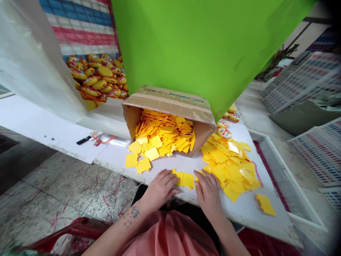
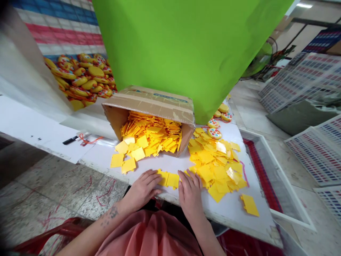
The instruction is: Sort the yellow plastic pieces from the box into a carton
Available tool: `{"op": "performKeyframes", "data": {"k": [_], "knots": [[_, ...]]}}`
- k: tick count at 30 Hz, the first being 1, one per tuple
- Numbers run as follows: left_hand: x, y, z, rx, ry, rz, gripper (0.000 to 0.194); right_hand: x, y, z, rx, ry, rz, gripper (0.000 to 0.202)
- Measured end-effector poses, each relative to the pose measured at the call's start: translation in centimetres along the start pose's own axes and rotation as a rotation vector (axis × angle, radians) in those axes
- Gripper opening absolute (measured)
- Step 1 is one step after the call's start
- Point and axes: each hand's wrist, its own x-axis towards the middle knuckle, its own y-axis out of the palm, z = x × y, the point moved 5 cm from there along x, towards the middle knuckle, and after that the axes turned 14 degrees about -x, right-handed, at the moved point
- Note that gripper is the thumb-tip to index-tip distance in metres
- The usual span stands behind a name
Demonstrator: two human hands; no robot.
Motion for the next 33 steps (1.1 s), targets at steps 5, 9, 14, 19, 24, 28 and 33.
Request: {"op": "performKeyframes", "data": {"k": [5, 9, 14, 19, 24, 28, 33], "knots": [[-0.7, -0.2, -0.8, -0.007, 0.042, 0.053, 0.05, -0.9, -0.3, 0.8, 0.013, -0.056, 0.01, 0.037], [-1.2, -0.3, -1.1, 0.003, 0.051, 0.074, 0.048, -2.1, -0.2, 2.0, 0.015, -0.122, 0.061, 0.038], [-2.0, -0.1, -0.7, 0.074, -0.012, 0.057, 0.038, -3.0, -0.1, 3.0, 0.021, -0.17, 0.086, 0.043], [-2.4, 0.4, -0.9, 0.049, -0.018, 0.012, 0.037, -2.5, 0.2, 4.6, -0.03, -0.234, 0.154, 0.05], [-2.5, 0.4, -0.9, -0.042, -0.055, -0.011, 0.042, -2.2, 0.5, 5.2, -0.094, -0.253, 0.197, 0.046], [-2.8, 0.0, -0.9, -0.073, -0.057, -0.017, 0.038, -2.3, 0.4, 4.9, -0.079, -0.251, 0.176, 0.04], [-3.4, -0.7, -0.9, -0.081, -0.026, -0.049, 0.031, -2.5, 0.5, 4.8, -0.007, -0.2, 0.155, 0.027]]}}
